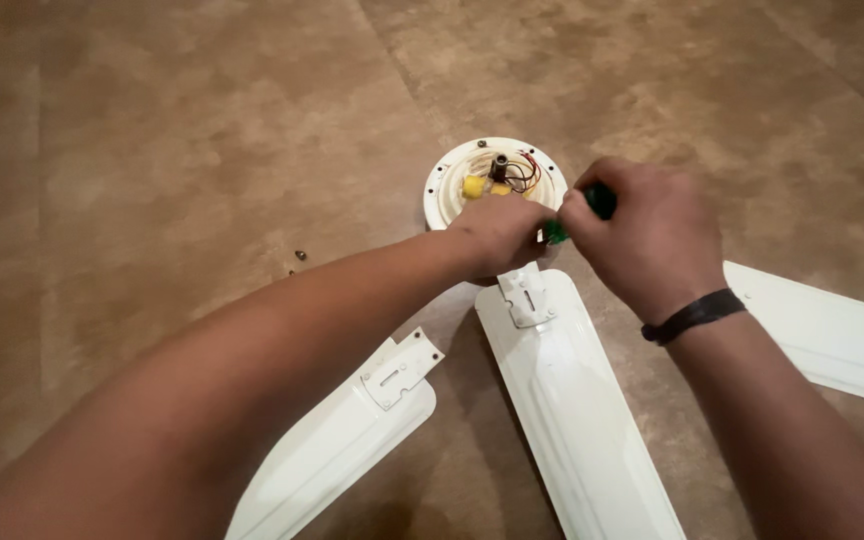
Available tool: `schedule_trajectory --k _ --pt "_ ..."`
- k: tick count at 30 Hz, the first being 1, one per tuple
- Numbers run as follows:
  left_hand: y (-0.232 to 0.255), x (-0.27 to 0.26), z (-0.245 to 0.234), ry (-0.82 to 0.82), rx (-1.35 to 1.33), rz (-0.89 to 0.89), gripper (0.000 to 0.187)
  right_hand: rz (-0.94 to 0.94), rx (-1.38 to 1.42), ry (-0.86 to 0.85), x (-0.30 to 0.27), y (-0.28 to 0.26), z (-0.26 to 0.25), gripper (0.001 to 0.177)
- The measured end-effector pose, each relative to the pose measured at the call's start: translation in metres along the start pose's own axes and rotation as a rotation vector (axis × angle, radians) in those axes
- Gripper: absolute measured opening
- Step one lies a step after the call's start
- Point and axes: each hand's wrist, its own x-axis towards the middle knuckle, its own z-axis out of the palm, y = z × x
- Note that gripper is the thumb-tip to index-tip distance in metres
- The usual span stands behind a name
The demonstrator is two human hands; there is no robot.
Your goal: The person uses a screwdriver to remove screws from the fan blade mounts and detaches the blades from the motor housing. They then wipe the motor housing and blade surfaces with a cloth.
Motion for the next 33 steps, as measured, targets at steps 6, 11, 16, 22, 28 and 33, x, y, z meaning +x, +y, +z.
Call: schedule_trajectory --k 6,11,16,22,28,33 --pt "0.004 -0.002 -0.001 0.005 0.066 -0.007 0.02 -0.167 0.011 0.225 0.002 0.016 -0.002 0.023" --pt "-0.01 -0.001 0.001 -0.109 -0.063 -0.132 0.025 0.065 0.215 0.229 0.006 0.063 0.01 0.021" --pt "-0.03 -0.009 0.029 -0.312 0.095 -0.026 0.027 0.71 0.864 -0.109 -0.013 0.112 0.052 0.022" --pt "-0.023 -0.016 0.059 -0.47 0.149 -0.094 0.03 0.899 0.783 -0.264 -0.04 0.143 0.1 0.026" --pt "-0.007 -0.027 0.047 -0.55 0.194 -0.098 0.035 0.994 0.748 -0.399 -0.051 0.153 0.116 0.026" --pt "-0.001 -0.042 0.044 -0.55 0.379 0.098 0.032 0.934 0.647 -0.507 -0.059 0.16 0.131 0.031"
